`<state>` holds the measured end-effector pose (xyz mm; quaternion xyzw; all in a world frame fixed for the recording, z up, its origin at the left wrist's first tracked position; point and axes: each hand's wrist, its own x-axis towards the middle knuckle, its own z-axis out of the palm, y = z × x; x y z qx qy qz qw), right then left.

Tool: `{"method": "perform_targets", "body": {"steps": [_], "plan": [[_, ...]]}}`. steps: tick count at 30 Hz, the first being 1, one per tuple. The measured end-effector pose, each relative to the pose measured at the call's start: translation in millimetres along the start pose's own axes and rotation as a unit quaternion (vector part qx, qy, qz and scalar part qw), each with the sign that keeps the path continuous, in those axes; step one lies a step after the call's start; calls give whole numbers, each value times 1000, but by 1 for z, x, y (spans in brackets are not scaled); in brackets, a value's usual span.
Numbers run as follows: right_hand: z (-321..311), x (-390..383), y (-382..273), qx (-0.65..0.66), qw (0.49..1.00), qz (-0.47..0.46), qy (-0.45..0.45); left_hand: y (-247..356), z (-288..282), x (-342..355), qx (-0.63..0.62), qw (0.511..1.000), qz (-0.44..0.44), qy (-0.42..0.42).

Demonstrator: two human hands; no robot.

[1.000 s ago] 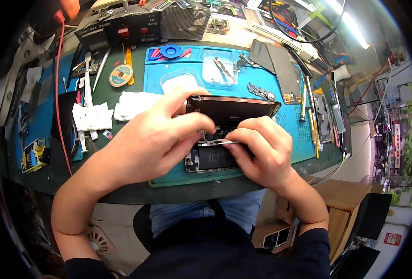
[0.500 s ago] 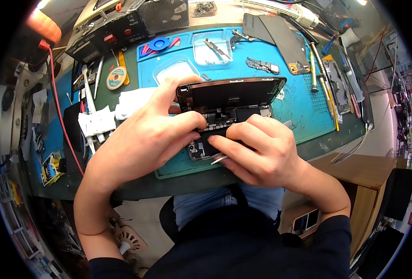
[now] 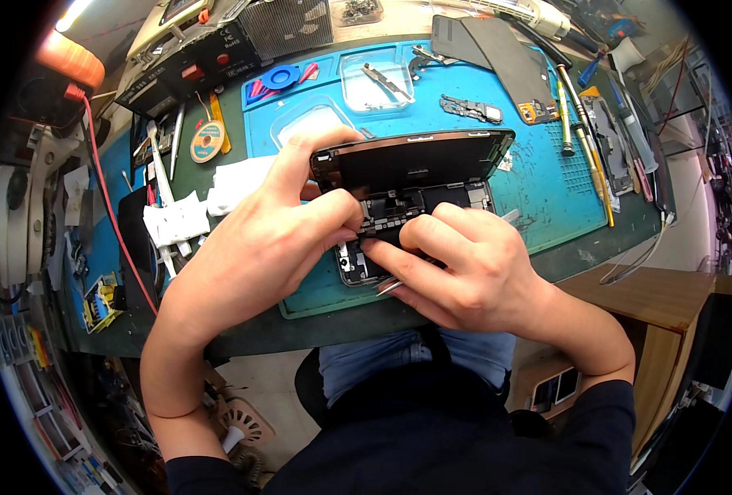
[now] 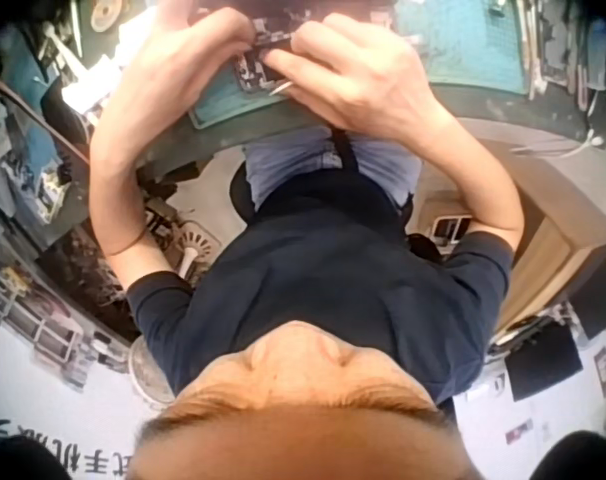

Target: The person disassembles a smartphone, removes the battery, and uses a wooden stick to clean the internal components. They then reassemble the device, connect a charging cable, and test the screen functionality.

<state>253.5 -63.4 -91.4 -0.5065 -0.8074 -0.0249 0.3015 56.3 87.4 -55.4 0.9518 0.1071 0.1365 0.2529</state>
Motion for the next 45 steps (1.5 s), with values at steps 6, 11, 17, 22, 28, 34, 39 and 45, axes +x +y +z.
{"method": "perform_targets", "body": {"steps": [6, 11, 17, 22, 28, 34, 39, 45], "plan": [[-3, 3, -3, -24, 999, -1, -23, 0, 1, -1, 6, 1000, -1, -1], [-2, 4, -4, -39, 999, -2, -36, 1, 1, -1, 4, 1000, 0, 1], [-2, 5, -4, -47, 998, -6, -41, 1, 2, -1, 6, 1000, 1, 5], [-2, 5, -4, -49, 998, -11, -47, 0, 3, -2, 3, 1000, -10, 6], [1, 1, -1, -42, 998, -14, -47, 2, -4, -1, -8, 1000, -18, -23], [-11, -1, -3, -50, 998, -43, 14, -1, -3, 4, -66, 996, 22, 62], [-22, -24, 6, -86, 996, -21, 27, 6, 13, 8, -242, 949, -107, 171], [-25, -31, 7, -56, 998, 10, -8, -6, 12, 6, -359, 911, -161, 125]]}}
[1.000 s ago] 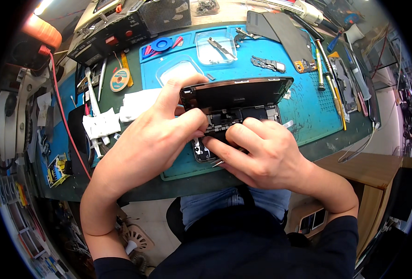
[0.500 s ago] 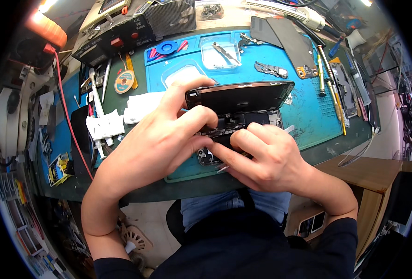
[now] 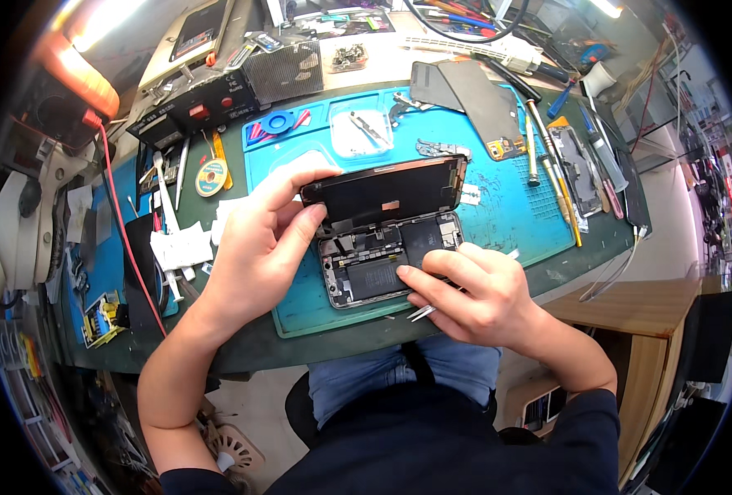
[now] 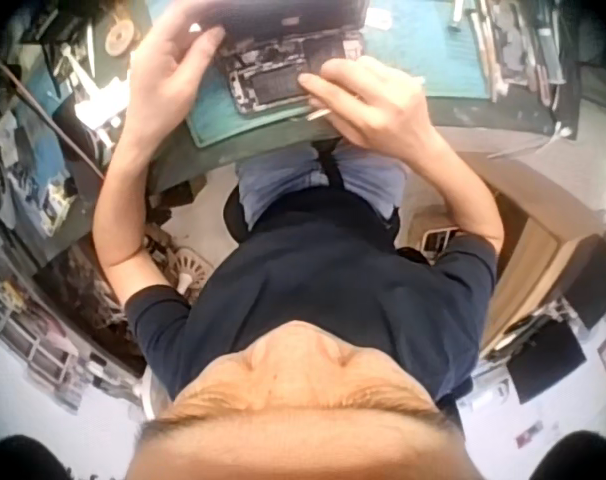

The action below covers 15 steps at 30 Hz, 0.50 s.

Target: The person disassembles a smartphone, removes the battery, and uses a wooden stick to clean the internal components. They then reassemble the device, connect a charging cable, and test the screen functionality.

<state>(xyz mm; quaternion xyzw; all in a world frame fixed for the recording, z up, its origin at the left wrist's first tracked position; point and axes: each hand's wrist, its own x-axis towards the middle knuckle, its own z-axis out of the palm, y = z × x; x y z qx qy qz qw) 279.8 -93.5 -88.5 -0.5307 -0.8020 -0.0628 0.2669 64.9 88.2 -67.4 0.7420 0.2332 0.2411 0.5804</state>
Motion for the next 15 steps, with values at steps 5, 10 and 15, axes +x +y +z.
{"method": "perform_targets", "body": {"steps": [5, 10, 15], "plan": [[0, 2, -2, 0, 1000, -4, -5, -3, 4, 1, -31, 999, 9, 36], [0, 1, -2, 5, 1000, 2, -3, -5, -2, 0, 1, 1000, 8, 5], [0, 2, -2, 2, 1000, 3, -5, 5, 0, -2, -39, 997, 39, 56]]}}
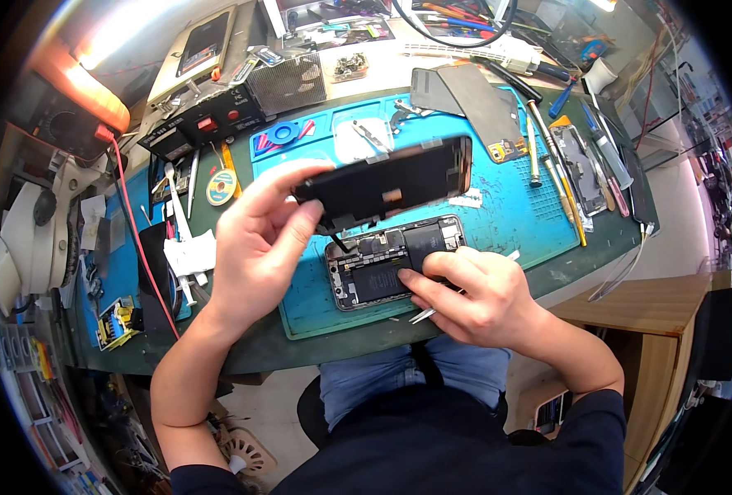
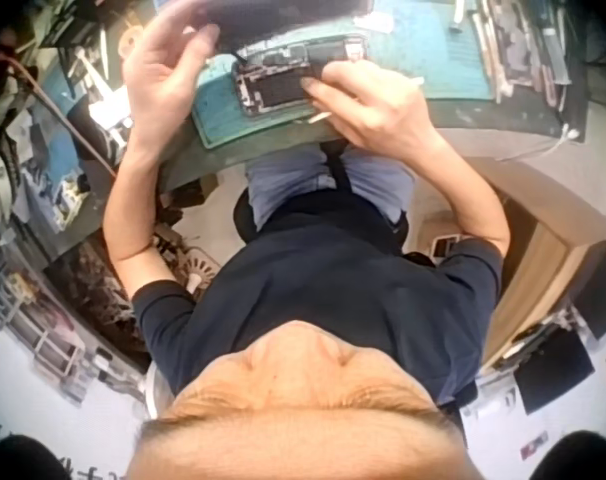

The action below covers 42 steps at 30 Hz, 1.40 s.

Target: The person disassembles a smartphone, removes the battery, and uses a wooden stick to clean the internal components. They then reassemble the device, connect a charging cable, and test the screen functionality.

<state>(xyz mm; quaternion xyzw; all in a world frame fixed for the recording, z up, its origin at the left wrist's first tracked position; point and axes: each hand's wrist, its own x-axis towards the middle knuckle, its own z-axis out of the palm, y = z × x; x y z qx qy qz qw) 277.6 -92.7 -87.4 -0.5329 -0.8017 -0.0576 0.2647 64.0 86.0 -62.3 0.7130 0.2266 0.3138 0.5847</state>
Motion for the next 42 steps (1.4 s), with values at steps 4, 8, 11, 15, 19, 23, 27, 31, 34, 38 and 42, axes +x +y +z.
{"method": "perform_targets", "body": {"steps": [4, 8, 11, 15, 19, 23, 27, 31, 34, 38, 42], "plan": [[3, 0, 0, -8, 1000, 6, 20, 14, -3, 2, -36, 997, 28, 63], [-2, 2, -3, -15, 1000, 10, 20, 19, -18, -3, -165, 976, -141, -2], [-1, -1, -3, -19, 1000, 5, 19, 15, -24, -3, -307, 932, -190, -43], [1, -2, -3, -6, 1000, 12, 25, 34, -38, 13, -374, 914, -130, 92], [2, -4, -2, 8, 999, 6, 39, 41, -88, 37, -386, 902, -52, 186], [-1, -8, 1, 17, 999, 9, 29, 45, -108, 101, -350, 888, -45, 294], [-7, -4, -3, 8, 998, 22, 56, 15, -162, 156, -333, 889, -16, 313], [-22, -9, 3, 19, 981, 160, 111, 9, -180, 177, -329, 878, -56, 344], [-31, -18, 27, -38, 975, 189, 108, 29, -169, 171, -292, 884, -60, 359], [-30, -27, 42, -115, 964, 221, 91, 54, -142, 158, -252, 891, -60, 373], [-28, -25, 49, -205, 950, 227, 56, 64, -150, 118, -233, 915, -71, 322]]}}
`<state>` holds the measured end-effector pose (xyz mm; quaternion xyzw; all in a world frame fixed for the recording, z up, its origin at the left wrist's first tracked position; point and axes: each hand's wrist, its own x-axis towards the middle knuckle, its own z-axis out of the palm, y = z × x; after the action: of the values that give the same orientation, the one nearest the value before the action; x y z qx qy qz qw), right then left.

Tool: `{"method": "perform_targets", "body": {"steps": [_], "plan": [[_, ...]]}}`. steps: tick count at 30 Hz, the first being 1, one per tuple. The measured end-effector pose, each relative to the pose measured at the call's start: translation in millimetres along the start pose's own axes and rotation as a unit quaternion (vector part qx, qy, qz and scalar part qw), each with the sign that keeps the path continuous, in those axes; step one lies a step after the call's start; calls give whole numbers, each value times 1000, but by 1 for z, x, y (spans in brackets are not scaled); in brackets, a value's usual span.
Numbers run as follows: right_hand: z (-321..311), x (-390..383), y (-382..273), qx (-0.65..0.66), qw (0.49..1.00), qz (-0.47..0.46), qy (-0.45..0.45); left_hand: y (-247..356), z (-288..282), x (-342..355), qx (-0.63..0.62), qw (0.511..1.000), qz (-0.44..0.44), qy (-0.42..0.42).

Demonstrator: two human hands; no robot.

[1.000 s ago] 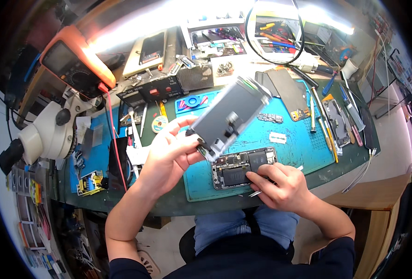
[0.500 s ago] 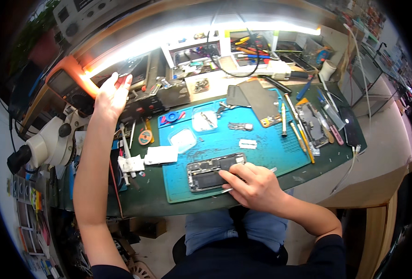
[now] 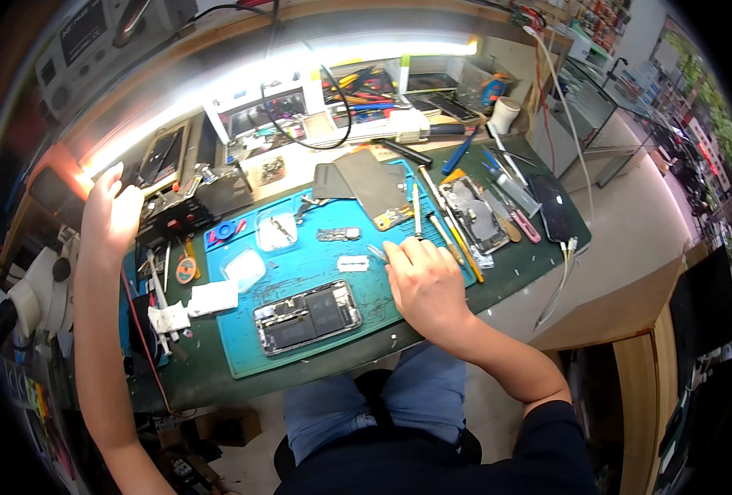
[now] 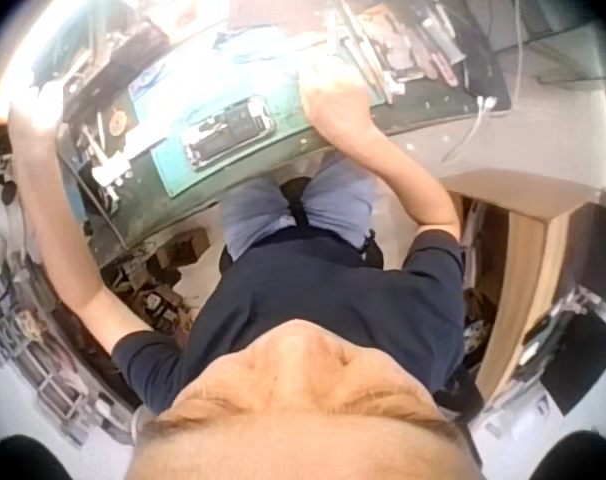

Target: The person disassembles a smartphone, removes the battery, and uses a wooden stick to clean the internal components. They then reassemble the device, connect a charging cable, and test the screen functionality.

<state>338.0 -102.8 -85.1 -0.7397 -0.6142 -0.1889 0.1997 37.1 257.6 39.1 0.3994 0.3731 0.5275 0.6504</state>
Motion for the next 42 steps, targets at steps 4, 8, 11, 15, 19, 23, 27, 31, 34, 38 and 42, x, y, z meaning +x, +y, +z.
{"method": "perform_targets", "body": {"steps": [4, 8, 11, 15, 19, 23, 27, 31, 34, 38, 42], "plan": [[-18, -5, 32, 6, 996, 85, -13, -17, 63, -144, 67, 978, -67, -188], [-40, -4, 94, -114, 975, 189, -13, 26, 52, -241, 72, 857, -10, -510], [-50, -13, 113, -148, 952, 253, -88, 16, 46, -257, 6, 798, 33, -602], [-50, -15, 121, -89, 948, 275, -132, 4, 45, -265, 1, 786, 56, -615], [-52, -8, 143, 4, 947, 274, -166, 2, 44, -268, 2, 790, 74, -608], [-44, 6, 152, 118, 901, 363, -207, 3, 41, -268, 16, 809, 86, -581], [-35, 16, 144, 78, 909, 375, -166, 5, 50, -254, 79, 873, 25, -480], [-22, 21, 157, 101, 918, 354, -148, -37, 64, -223, 127, 899, -121, -401], [-27, 16, 171, 188, 922, 331, -70, -71, 52, -208, 97, 893, -203, -390], [-51, 25, 124, 319, 909, 267, 19, -106, 40, -204, 87, 890, -267, -360], [-63, 49, 32, 308, 946, 86, -54, -134, 56, -205, 77, 906, -234, -345]]}}
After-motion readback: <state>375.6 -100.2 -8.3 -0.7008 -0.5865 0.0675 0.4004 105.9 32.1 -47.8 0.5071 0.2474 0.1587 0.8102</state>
